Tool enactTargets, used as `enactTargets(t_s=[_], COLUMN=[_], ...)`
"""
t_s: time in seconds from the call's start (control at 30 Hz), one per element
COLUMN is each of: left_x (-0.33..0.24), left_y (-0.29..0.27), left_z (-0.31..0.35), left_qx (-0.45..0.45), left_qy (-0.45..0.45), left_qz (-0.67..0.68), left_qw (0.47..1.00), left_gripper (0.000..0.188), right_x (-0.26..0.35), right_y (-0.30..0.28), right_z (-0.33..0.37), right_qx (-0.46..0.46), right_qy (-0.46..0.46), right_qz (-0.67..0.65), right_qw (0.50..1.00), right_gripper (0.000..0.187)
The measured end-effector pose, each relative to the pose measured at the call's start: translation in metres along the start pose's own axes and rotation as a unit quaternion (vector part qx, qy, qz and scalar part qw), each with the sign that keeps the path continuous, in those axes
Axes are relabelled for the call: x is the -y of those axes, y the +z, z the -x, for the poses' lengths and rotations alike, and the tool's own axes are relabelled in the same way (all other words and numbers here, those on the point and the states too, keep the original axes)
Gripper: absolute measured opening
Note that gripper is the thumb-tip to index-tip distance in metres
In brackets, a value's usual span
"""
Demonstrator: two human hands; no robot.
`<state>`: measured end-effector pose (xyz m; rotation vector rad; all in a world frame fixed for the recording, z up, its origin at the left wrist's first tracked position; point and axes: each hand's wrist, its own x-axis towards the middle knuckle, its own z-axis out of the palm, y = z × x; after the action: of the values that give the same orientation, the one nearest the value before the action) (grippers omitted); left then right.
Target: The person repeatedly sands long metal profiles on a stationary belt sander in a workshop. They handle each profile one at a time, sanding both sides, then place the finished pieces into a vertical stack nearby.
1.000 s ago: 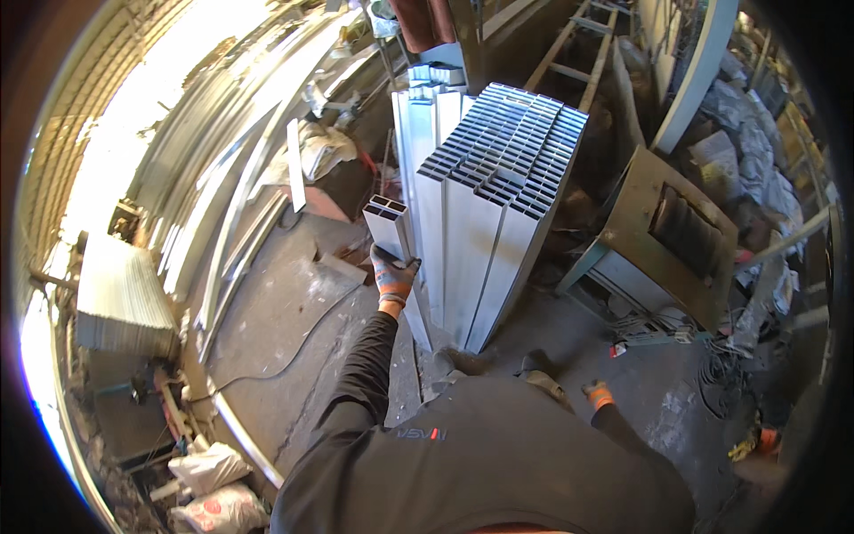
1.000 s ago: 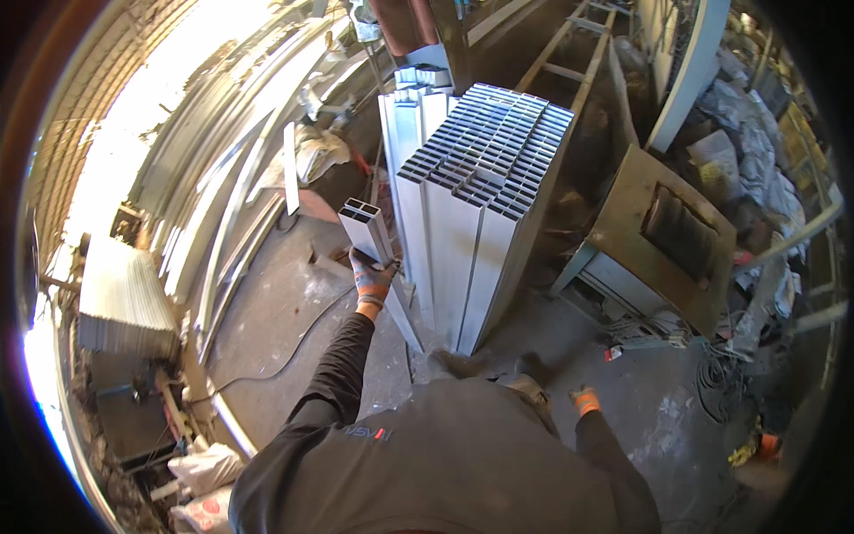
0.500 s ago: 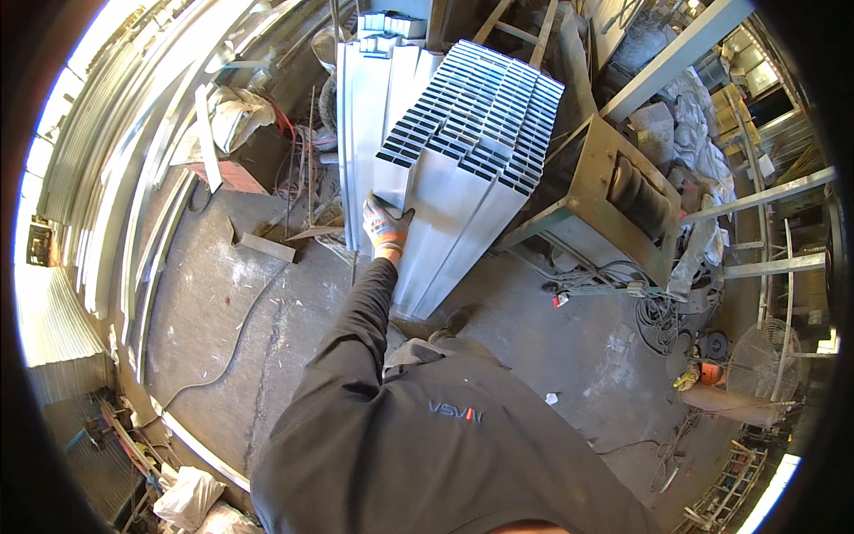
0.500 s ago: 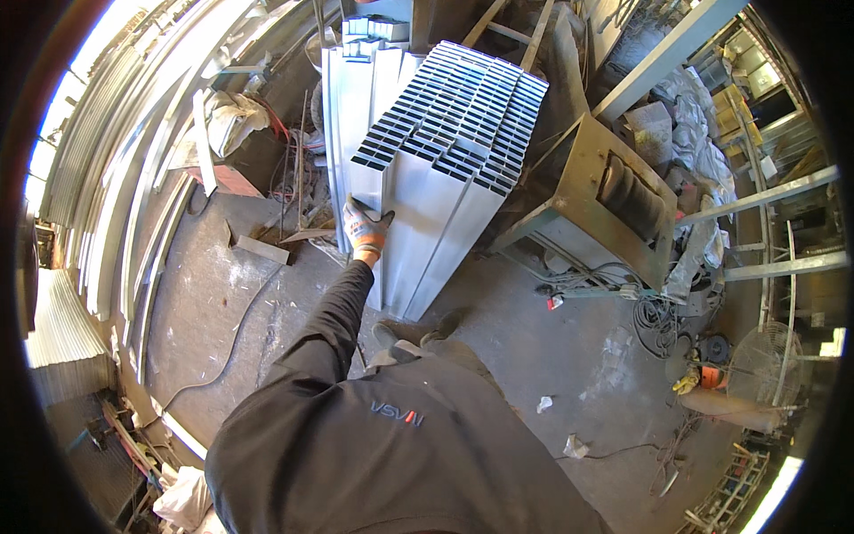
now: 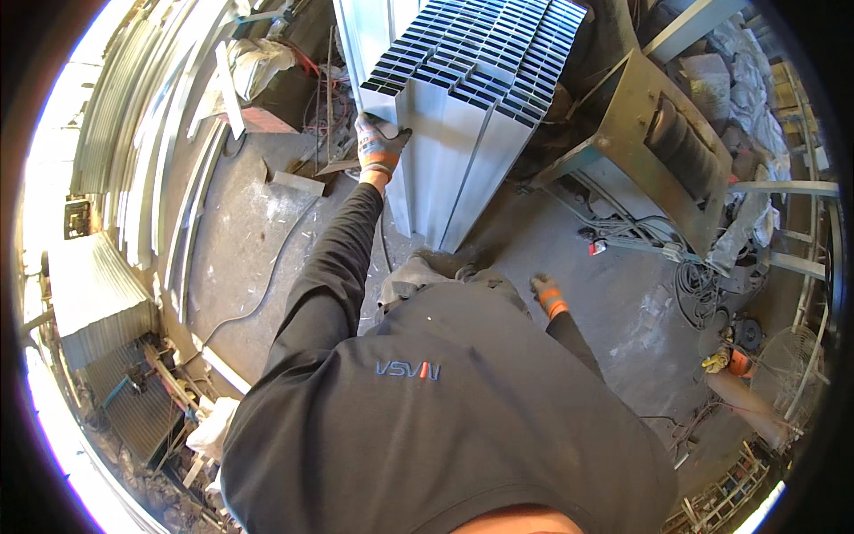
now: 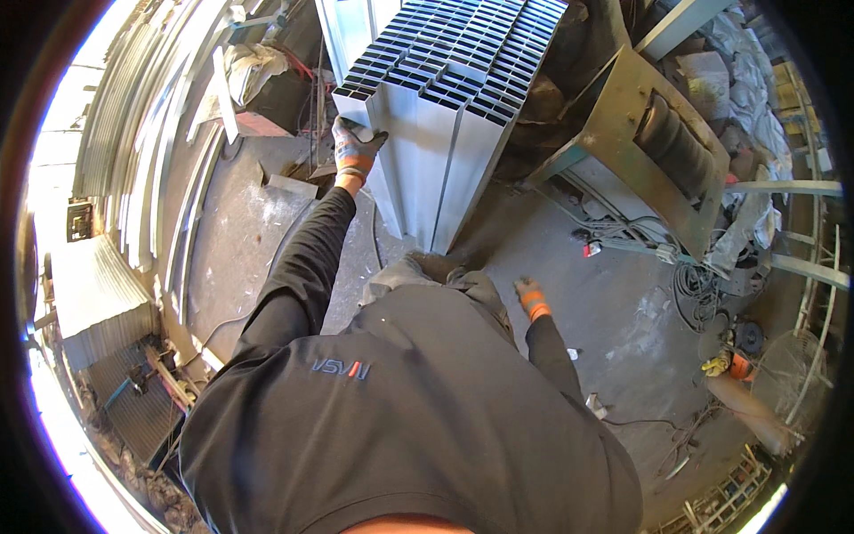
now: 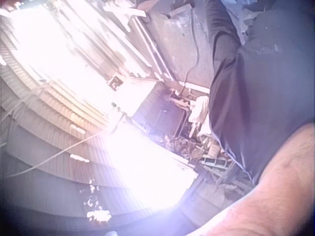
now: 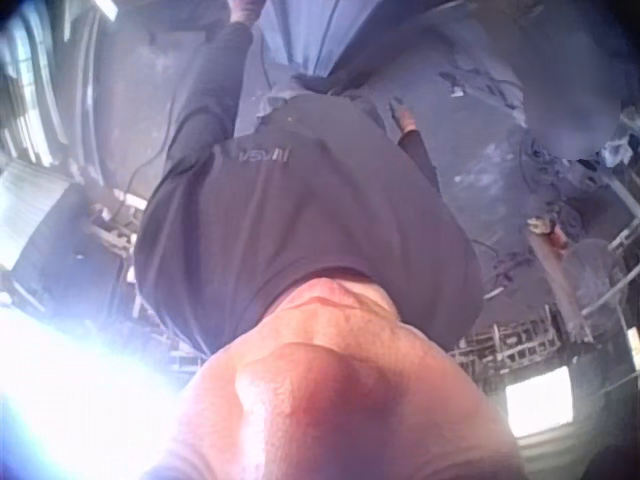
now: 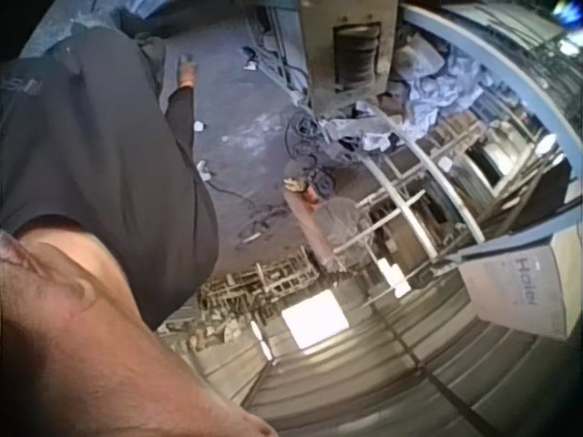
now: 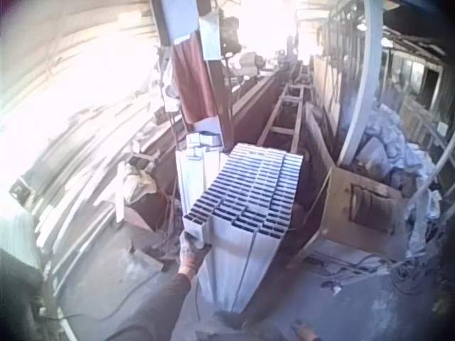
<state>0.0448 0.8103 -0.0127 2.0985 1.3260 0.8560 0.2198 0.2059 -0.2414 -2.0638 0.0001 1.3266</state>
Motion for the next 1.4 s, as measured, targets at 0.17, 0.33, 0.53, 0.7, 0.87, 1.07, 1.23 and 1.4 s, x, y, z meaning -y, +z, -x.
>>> enactTargets(t_s=[0.17,0.33,0.53,0.7,0.87,1.07,1.23,1.4], left_x=[0.014,0.034,0.082,0.087,0.063,0.042,0.024,0.015], left_y=[-0.010,-0.017,-0.050,-0.055,-0.039,-0.016,-0.015,-0.059], left_z=[0.009,0.011,-0.041,-0.202,-0.357,-0.458,-0.468,-0.417], left_qx=[0.103,0.126,0.143,0.107,0.113,0.120,0.181,0.123], left_qy=[-0.026,0.026,-0.016,0.161,0.256,0.312,0.289,0.355], left_qz=[-0.040,0.048,0.095,0.045,-0.023,-0.182,-0.310,-0.247], left_qw=[0.994,0.991,0.985,0.980,0.960,0.925,0.887,0.893], left_gripper=[0.144,0.130,0.096,0.087,0.084,0.084,0.082,0.073], right_x=[0.044,0.026,-0.007,0.020,0.093,0.139,0.125,0.062], right_y=[-0.012,0.002,0.065,0.154,0.253,0.297,0.300,0.306], right_z=[-0.034,-0.053,0.000,0.085,0.122,0.153,0.168,0.168], right_qx=[-0.008,-0.067,-0.176,-0.142,-0.136,-0.147,-0.159,-0.173], right_qy=[-0.013,0.020,-0.030,0.049,0.001,-0.004,-0.007,0.000], right_qz=[-0.071,-0.053,0.051,0.071,0.085,0.055,0.060,0.052], right_qw=[0.997,0.996,0.983,0.986,0.987,0.988,0.985,0.983], right_gripper=[0.046,0.040,0.052,0.050,0.049,0.048,0.047,0.046])
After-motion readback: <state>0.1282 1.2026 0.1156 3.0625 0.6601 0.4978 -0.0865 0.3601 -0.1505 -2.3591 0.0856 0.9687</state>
